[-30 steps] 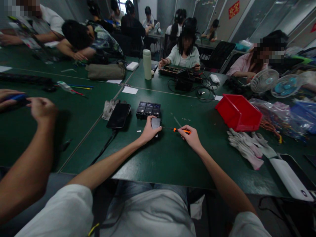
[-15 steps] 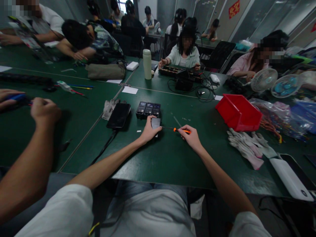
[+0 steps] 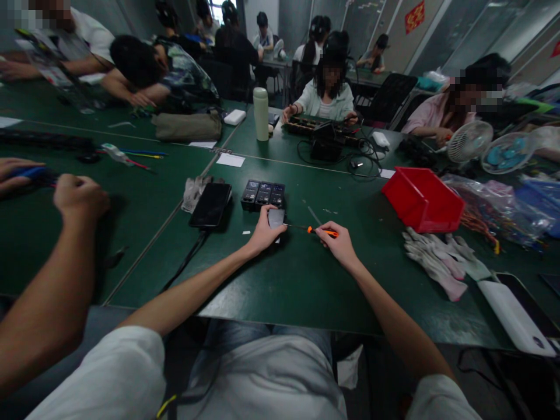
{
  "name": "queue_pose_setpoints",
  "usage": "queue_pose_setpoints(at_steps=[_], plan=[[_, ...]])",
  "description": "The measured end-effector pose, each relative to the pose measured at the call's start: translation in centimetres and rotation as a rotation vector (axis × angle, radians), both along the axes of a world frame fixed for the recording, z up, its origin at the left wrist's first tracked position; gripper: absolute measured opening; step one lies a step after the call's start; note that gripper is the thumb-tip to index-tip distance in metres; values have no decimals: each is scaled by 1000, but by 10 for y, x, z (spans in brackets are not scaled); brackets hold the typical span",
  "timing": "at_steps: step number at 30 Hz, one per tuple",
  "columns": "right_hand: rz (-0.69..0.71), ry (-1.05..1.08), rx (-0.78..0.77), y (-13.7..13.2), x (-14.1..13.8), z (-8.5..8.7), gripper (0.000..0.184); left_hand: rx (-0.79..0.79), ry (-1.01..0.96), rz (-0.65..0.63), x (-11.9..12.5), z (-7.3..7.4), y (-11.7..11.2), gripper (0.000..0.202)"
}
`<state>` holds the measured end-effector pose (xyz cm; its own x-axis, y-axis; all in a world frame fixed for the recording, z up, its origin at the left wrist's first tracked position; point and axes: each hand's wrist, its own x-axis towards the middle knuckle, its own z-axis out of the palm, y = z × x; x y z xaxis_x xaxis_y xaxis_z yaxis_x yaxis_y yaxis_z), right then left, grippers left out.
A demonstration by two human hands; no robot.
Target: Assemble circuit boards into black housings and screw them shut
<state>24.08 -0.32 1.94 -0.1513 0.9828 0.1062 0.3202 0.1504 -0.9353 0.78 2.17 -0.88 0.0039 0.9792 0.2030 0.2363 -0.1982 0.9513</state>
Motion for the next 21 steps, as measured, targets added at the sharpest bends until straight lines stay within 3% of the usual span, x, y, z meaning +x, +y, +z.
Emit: queue_pose_setpoints(at_steps=[21], plan=[[-2, -7, 25, 0, 0, 1, 33, -20, -15, 8, 1, 4, -2, 51]])
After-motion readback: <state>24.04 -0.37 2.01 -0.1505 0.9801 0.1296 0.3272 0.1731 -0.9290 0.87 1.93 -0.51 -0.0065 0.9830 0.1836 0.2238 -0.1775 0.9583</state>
